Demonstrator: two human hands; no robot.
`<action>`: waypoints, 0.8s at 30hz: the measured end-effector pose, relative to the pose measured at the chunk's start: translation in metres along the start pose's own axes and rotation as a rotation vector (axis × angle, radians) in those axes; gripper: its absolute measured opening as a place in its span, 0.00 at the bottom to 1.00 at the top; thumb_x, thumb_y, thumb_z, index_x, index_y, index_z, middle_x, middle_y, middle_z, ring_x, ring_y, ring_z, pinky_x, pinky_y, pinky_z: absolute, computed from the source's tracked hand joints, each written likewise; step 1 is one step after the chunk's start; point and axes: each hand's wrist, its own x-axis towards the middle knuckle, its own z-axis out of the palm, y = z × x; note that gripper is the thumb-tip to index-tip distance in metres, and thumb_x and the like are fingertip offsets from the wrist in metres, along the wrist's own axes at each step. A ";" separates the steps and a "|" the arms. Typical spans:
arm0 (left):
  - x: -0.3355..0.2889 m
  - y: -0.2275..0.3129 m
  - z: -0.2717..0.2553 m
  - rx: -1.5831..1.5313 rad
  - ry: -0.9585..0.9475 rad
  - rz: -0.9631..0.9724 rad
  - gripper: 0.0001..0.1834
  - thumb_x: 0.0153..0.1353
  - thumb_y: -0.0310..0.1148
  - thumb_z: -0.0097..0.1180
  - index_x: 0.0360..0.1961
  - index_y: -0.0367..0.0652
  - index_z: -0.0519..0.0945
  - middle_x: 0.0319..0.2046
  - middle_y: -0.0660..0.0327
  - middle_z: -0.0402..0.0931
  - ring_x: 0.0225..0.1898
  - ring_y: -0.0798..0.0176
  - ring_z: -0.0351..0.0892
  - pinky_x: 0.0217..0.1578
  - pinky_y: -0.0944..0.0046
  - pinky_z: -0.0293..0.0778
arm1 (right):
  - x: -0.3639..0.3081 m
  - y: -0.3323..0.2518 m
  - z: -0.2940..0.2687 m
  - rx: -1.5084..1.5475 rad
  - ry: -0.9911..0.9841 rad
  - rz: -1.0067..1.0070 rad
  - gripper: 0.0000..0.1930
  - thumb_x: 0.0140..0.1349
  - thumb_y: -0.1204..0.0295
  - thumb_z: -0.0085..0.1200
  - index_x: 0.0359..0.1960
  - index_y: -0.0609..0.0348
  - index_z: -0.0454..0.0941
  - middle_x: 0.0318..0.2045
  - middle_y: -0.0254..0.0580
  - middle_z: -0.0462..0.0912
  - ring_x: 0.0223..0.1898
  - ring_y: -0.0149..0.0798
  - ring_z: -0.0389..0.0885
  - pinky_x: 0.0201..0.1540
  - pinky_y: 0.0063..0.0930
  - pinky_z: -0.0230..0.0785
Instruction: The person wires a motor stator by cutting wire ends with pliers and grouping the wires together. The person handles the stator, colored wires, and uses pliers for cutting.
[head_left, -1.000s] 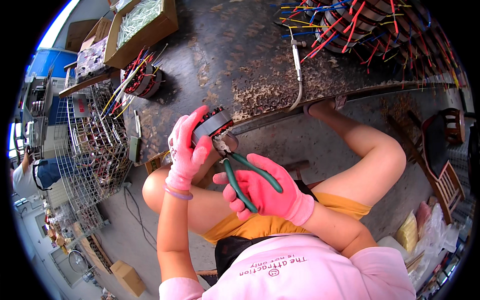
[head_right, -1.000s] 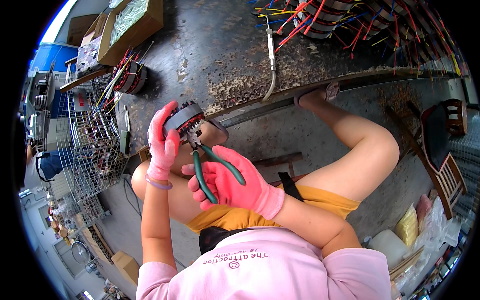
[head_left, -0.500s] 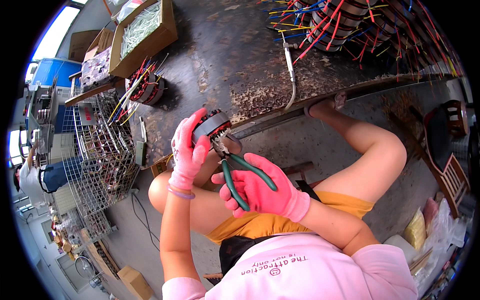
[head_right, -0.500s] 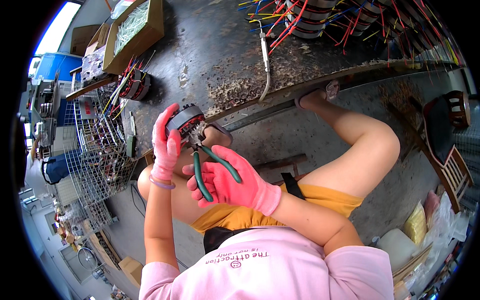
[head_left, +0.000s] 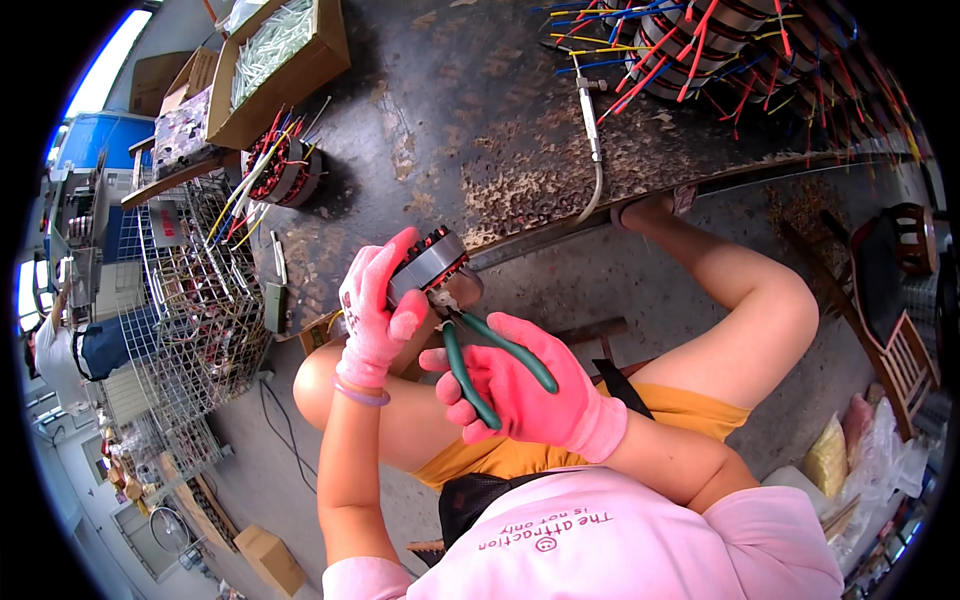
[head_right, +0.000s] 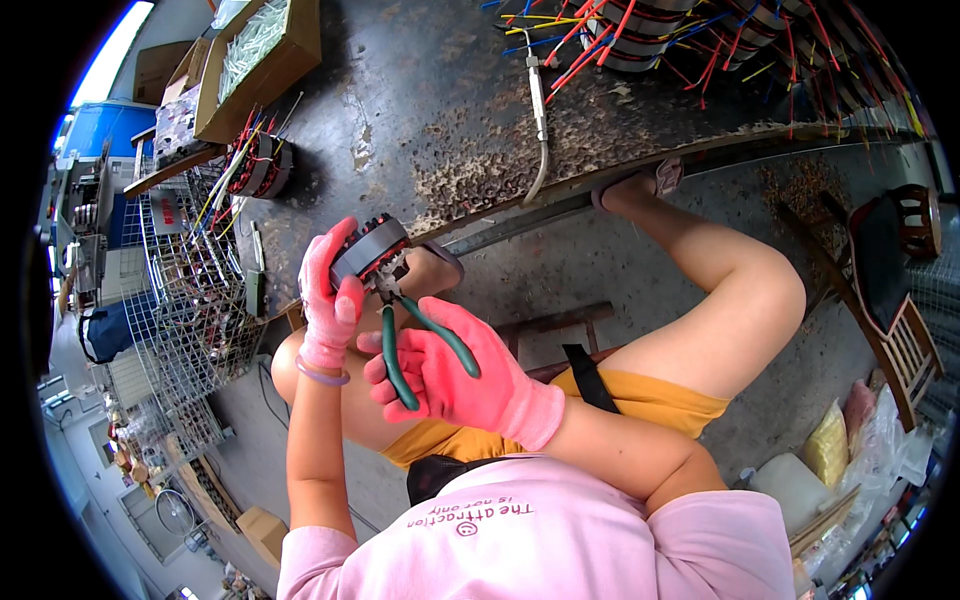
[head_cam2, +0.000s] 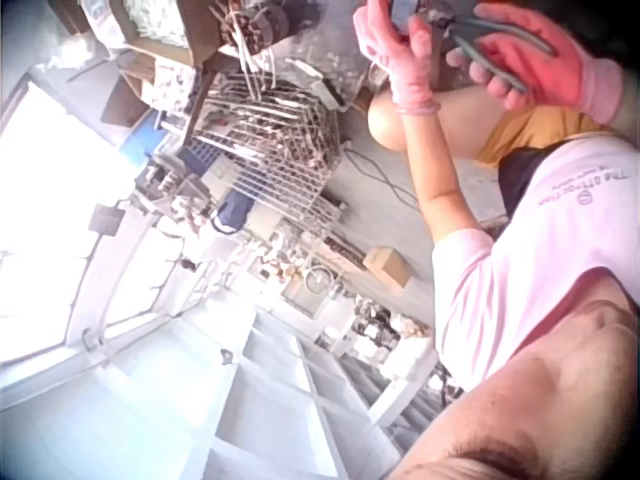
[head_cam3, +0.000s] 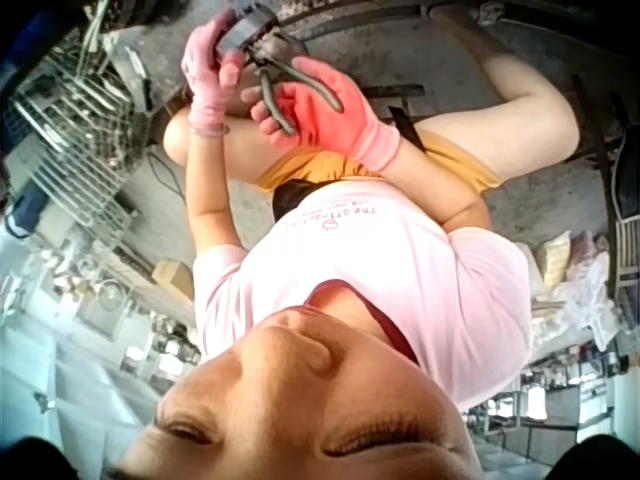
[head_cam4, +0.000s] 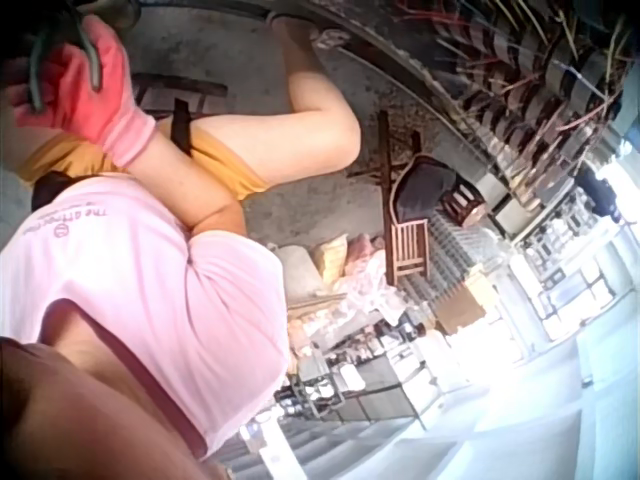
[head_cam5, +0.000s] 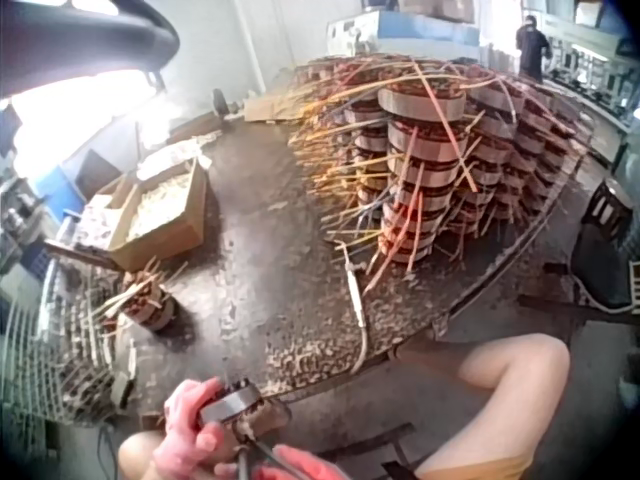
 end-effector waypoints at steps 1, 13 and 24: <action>-0.003 0.000 -0.004 0.008 -0.050 -0.019 0.30 0.60 0.44 0.53 0.60 0.36 0.75 0.46 0.49 0.78 0.42 0.50 0.78 0.45 0.54 0.74 | 0.001 0.000 0.000 -0.022 0.030 -0.016 0.36 0.71 0.44 0.43 0.66 0.66 0.67 0.45 0.47 0.84 0.36 0.44 0.82 0.37 0.36 0.74; 0.005 0.008 0.001 -0.109 0.082 -0.106 0.29 0.50 0.30 0.53 0.58 0.39 0.78 0.44 0.48 0.79 0.42 0.46 0.79 0.47 0.55 0.75 | -0.005 -0.010 -0.009 -0.153 -0.031 0.061 0.37 0.72 0.42 0.40 0.66 0.66 0.66 0.45 0.50 0.83 0.40 0.49 0.83 0.41 0.43 0.76; 0.005 0.006 0.001 -0.067 0.064 -0.075 0.30 0.48 0.30 0.54 0.57 0.39 0.78 0.42 0.50 0.80 0.39 0.48 0.78 0.44 0.55 0.75 | 0.001 -0.006 -0.018 0.001 -0.183 0.080 0.40 0.71 0.42 0.41 0.69 0.68 0.61 0.50 0.54 0.81 0.46 0.53 0.83 0.49 0.50 0.76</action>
